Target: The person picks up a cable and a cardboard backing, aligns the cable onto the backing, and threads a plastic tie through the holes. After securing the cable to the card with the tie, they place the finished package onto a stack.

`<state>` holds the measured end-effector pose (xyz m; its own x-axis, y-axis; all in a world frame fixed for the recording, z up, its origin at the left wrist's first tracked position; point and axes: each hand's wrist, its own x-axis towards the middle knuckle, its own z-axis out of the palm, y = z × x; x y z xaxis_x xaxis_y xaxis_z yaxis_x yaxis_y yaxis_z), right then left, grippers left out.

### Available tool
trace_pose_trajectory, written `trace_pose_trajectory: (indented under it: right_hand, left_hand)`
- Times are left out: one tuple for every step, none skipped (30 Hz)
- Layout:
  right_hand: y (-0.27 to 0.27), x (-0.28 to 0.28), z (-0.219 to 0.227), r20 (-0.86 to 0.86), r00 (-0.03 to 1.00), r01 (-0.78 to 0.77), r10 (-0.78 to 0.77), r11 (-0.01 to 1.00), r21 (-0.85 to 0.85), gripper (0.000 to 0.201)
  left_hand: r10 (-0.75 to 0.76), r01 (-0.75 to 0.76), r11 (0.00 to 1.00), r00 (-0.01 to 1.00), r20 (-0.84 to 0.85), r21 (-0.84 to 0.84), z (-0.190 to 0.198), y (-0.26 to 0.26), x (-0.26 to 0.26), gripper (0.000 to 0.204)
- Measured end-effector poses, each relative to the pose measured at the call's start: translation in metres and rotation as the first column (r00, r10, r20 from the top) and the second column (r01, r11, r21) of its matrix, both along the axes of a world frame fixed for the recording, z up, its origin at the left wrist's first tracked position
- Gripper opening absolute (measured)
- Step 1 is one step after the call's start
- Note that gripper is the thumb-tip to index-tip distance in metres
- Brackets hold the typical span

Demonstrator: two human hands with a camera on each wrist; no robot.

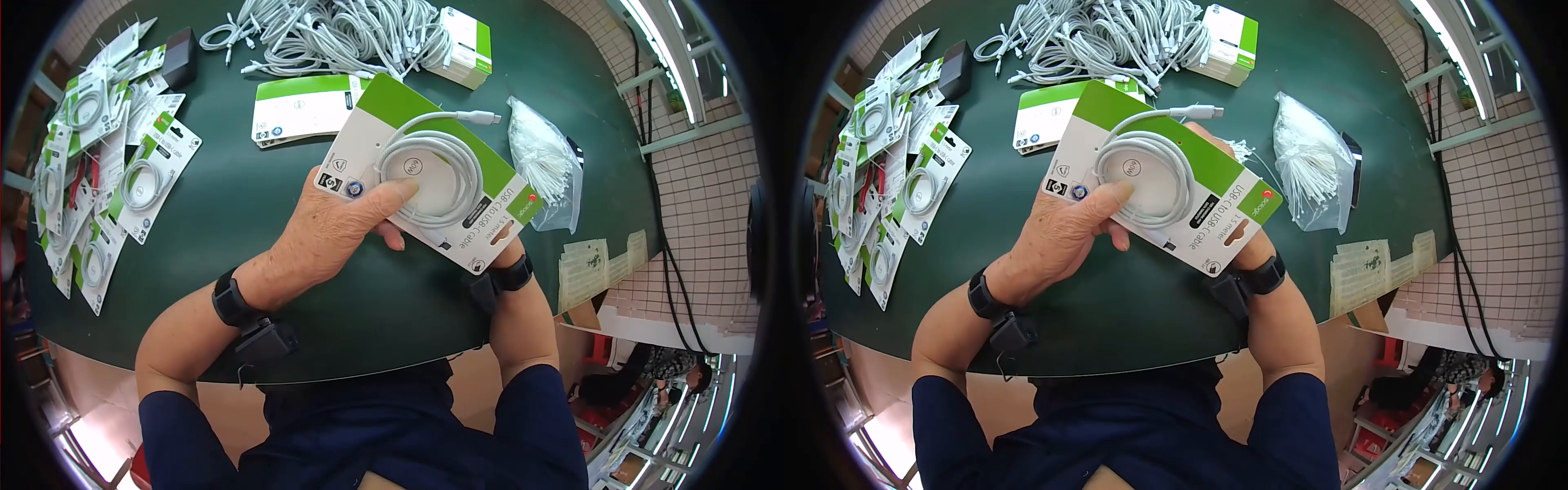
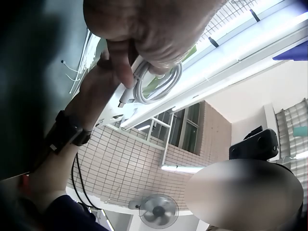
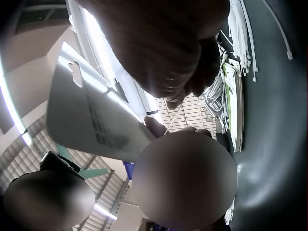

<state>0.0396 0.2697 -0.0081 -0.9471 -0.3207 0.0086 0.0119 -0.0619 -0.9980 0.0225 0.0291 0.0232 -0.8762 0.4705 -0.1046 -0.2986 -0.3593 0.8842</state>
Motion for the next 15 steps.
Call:
trace_pose_trajectory:
  right_hand:
    - [-0.003,-0.006,0.004,0.018,1.000,0.004,-0.004,1.000,-0.012,0.038]
    - [-0.007,-0.010,0.007,0.035,0.999,0.013,-0.012,1.000,-0.026,0.034]
    - [-0.010,-0.015,0.010,0.050,0.998,0.025,-0.023,0.999,-0.044,0.030]
    - [-0.013,-0.020,0.013,0.064,0.997,0.039,-0.035,0.997,-0.062,0.026]
    - [-0.016,-0.024,0.016,0.078,0.996,0.052,-0.046,0.995,-0.081,0.022]
    - [-0.018,-0.028,0.019,0.092,0.994,0.064,-0.055,0.993,-0.099,0.018]
    - [-0.021,-0.031,0.021,0.105,0.993,0.074,-0.062,0.990,-0.118,0.016]
    - [-0.023,-0.034,0.023,0.116,0.991,0.084,-0.068,0.987,-0.137,0.014]
    - [-0.024,-0.035,0.024,0.107,0.992,0.087,-0.071,0.985,-0.151,0.014]
    - [-0.025,-0.034,0.025,0.136,0.990,0.058,-0.032,0.979,-0.195,0.013]
    - [-0.025,-0.033,0.025,0.162,0.987,0.031,0.008,0.971,-0.238,0.013]
    - [-0.026,-0.032,0.025,0.187,0.981,0.004,0.050,0.960,-0.281,0.014]
    - [-0.027,-0.032,0.025,0.181,0.982,0.008,0.047,0.956,-0.293,0.014]
    - [-0.028,-0.031,0.026,0.161,0.985,-0.011,0.057,0.961,-0.276,0.015]
    - [-0.029,-0.030,0.026,0.142,0.987,-0.029,0.068,0.966,-0.257,0.017]
  left_hand:
    - [0.004,-0.004,1.000,1.000,-0.003,0.008,0.000,0.000,-0.001,0.036]
    - [0.004,-0.004,1.000,1.000,-0.008,0.012,0.001,0.000,-0.001,0.036]
    - [0.000,0.000,1.000,1.000,-0.013,0.014,0.002,0.000,-0.002,0.036]
    - [-0.006,0.006,1.000,1.000,-0.020,0.003,0.004,0.000,-0.003,0.036]
    - [0.009,-0.009,1.000,1.000,-0.024,-0.005,0.006,0.000,-0.002,0.036]
    - [0.025,-0.026,1.000,0.999,-0.028,-0.012,0.009,0.000,0.000,0.036]
    - [0.043,-0.044,0.999,0.998,-0.034,-0.020,0.011,-0.001,0.000,0.036]
    - [0.040,-0.041,0.999,0.998,-0.045,-0.032,0.010,-0.004,0.002,0.036]
    - [0.022,-0.023,0.999,0.999,-0.026,-0.029,0.003,-0.008,0.005,0.034]
    - [0.004,-0.004,1.000,1.000,-0.007,-0.027,-0.005,-0.013,0.006,0.031]
    - [-0.015,0.015,1.000,1.000,0.013,-0.024,-0.012,-0.017,0.004,0.029]
    - [-0.020,0.021,0.999,1.000,0.006,-0.038,-0.020,-0.019,0.000,0.029]
    - [-0.049,0.043,0.998,0.990,-0.132,-0.049,-0.029,-0.020,-0.003,0.027]
    - [-0.079,0.064,0.996,0.961,-0.265,-0.062,-0.035,-0.022,-0.007,0.025]
    - [-0.108,0.085,0.993,0.913,-0.393,-0.075,-0.039,-0.024,-0.009,0.024]
